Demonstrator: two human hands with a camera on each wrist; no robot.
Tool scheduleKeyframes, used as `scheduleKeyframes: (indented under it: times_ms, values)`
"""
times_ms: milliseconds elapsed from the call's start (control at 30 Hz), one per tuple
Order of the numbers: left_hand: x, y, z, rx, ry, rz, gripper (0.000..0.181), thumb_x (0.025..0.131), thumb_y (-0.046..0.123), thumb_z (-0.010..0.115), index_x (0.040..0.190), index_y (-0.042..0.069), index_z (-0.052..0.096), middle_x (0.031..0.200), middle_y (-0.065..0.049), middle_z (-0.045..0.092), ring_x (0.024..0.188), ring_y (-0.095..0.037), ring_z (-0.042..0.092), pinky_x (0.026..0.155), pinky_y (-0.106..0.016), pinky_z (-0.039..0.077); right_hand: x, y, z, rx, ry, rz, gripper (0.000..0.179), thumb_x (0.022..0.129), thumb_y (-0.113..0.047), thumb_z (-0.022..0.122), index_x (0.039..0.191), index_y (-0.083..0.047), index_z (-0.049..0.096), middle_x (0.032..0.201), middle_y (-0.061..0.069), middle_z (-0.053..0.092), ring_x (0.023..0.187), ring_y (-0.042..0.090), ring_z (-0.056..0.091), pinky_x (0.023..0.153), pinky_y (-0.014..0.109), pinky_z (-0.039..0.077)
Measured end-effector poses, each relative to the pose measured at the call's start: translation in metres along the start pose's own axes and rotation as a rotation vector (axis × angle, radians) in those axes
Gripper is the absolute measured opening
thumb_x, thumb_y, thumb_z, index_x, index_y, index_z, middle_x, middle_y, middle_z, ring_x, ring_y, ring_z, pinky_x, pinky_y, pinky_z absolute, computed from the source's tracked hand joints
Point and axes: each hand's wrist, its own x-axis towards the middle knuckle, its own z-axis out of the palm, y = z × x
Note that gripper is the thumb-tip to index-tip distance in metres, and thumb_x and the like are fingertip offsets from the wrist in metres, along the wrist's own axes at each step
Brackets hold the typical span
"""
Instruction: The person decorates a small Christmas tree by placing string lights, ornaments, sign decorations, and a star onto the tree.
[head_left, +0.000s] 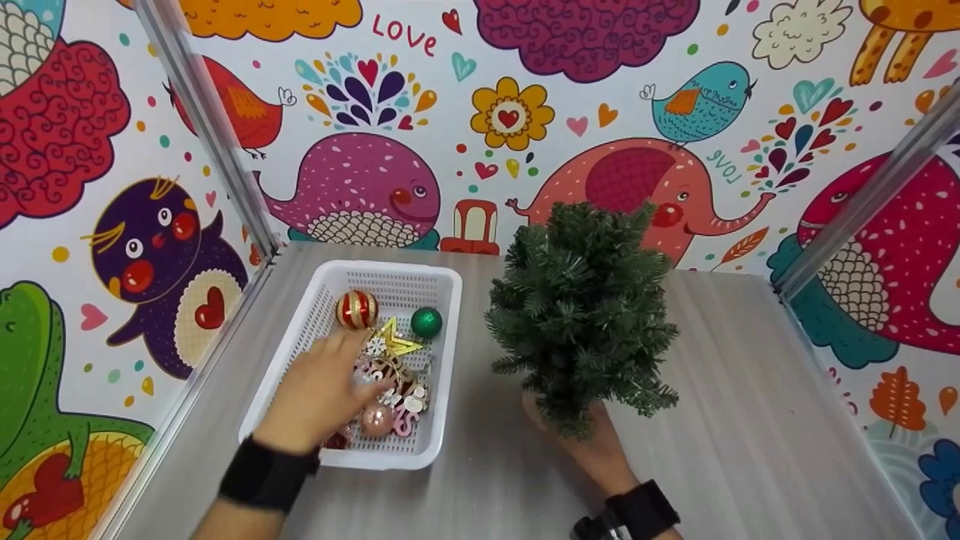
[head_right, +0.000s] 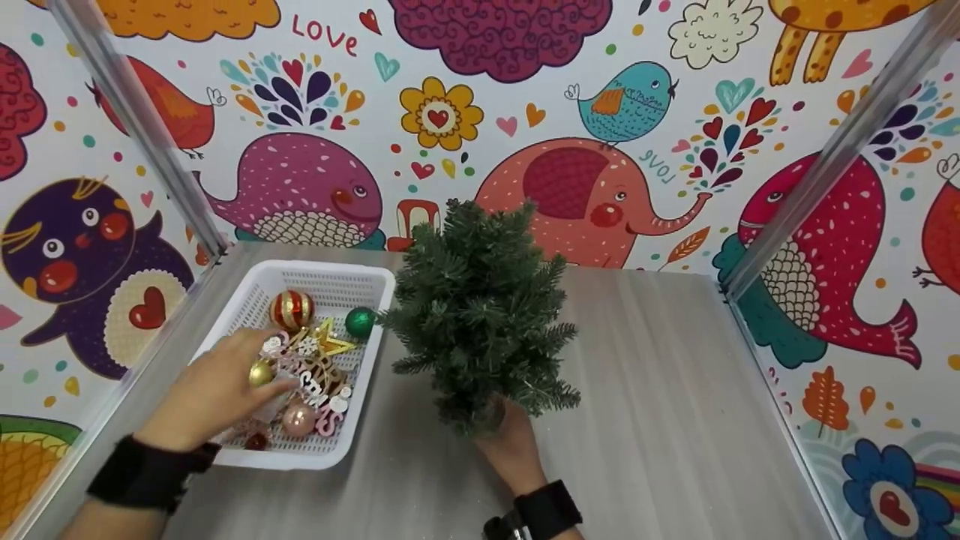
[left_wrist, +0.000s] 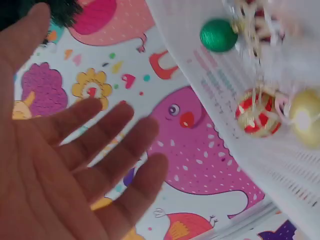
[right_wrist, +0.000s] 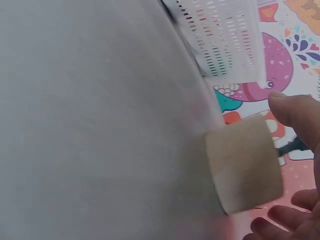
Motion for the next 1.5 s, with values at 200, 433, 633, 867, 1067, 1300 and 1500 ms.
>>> scheduleKeyframes:
  times_ms: [200, 433, 633, 867, 1067, 1300, 1500]
  values:
    - [0.049, -0.028, 0.020, 0.017, -0.154, -0.096, 0.097, 0.085, 0.055, 0.079, 0.157, 0.003, 0.039, 0.154, -0.033, 0.043, 0.135, -0.056, 0.047, 0.101, -0.073, 0.046, -0.011, -0.005, -0.009, -0.268, 0.082, 0.003, 0.086, 0.089, -0.023, 0.084, 0.156, -0.001, 0.035, 0.158, 0.025, 0.041, 0.147, 0.043, 0.042, 0.119, 0.051, 0.042]
    - [0.068, -0.048, 0.050, 0.045, -0.268, -0.174, 0.094, 0.082, 0.045, 0.083, 0.156, 0.002, 0.043, 0.157, -0.034, 0.040, 0.139, -0.060, 0.041, 0.100, -0.076, 0.044, -0.029, -0.011, -0.018, -0.280, 0.063, -0.038, 0.079, 0.094, -0.020, 0.078, 0.155, 0.003, 0.033, 0.159, 0.028, 0.038, 0.142, 0.044, 0.048, 0.115, 0.046, 0.046]
    - [0.057, -0.056, 0.061, 0.047, -0.334, -0.223, 0.094, 0.076, 0.045, 0.089, 0.149, -0.001, 0.050, 0.143, -0.033, 0.054, 0.129, -0.057, 0.051, 0.102, -0.071, 0.045, -0.033, -0.011, -0.021, -0.264, 0.091, -0.041, 0.075, 0.093, -0.014, 0.077, 0.155, -0.002, 0.037, 0.158, 0.023, 0.043, 0.140, 0.041, 0.053, 0.111, 0.042, 0.051]
    - [0.060, -0.064, 0.071, 0.036, -0.356, -0.226, 0.088, 0.072, 0.042, 0.092, 0.140, -0.001, 0.055, 0.127, -0.028, 0.065, 0.111, -0.051, 0.064, 0.095, -0.068, 0.050, -0.035, -0.008, -0.024, -0.248, 0.105, -0.020, 0.058, 0.099, 0.001, 0.064, 0.152, -0.002, 0.042, 0.153, 0.020, 0.050, 0.134, 0.032, 0.058, 0.109, 0.033, 0.050]
    - [0.063, -0.073, 0.078, -0.073, -0.351, -0.195, 0.047, 0.087, 0.023, 0.079, 0.123, -0.004, 0.062, 0.104, -0.022, 0.072, 0.091, -0.038, 0.069, 0.085, -0.057, 0.056, -0.033, -0.003, -0.020, -0.270, 0.121, 0.031, 0.047, 0.097, 0.003, 0.062, 0.143, 0.003, 0.054, 0.136, 0.018, 0.063, 0.116, 0.025, 0.067, 0.096, 0.030, 0.055]
    - [0.062, -0.069, 0.070, -0.070, -0.297, -0.184, 0.014, 0.096, 0.018, 0.066, 0.094, 0.004, 0.069, 0.092, -0.015, 0.072, 0.083, -0.032, 0.068, 0.082, -0.055, 0.055, -0.033, 0.000, -0.020, -0.263, 0.095, 0.017, 0.044, 0.098, 0.001, 0.062, 0.141, 0.004, 0.055, 0.129, 0.016, 0.067, 0.115, 0.022, 0.068, 0.097, 0.029, 0.056]
    - [0.060, -0.060, 0.049, -0.052, -0.163, -0.160, 0.016, 0.098, 0.020, 0.061, 0.090, 0.007, 0.063, 0.089, -0.016, 0.069, 0.075, -0.032, 0.063, 0.073, -0.055, 0.053, -0.037, -0.003, -0.020, -0.242, 0.070, 0.024, 0.039, 0.102, -0.006, 0.062, 0.142, -0.005, 0.057, 0.134, 0.011, 0.066, 0.115, 0.012, 0.068, 0.099, 0.027, 0.055]
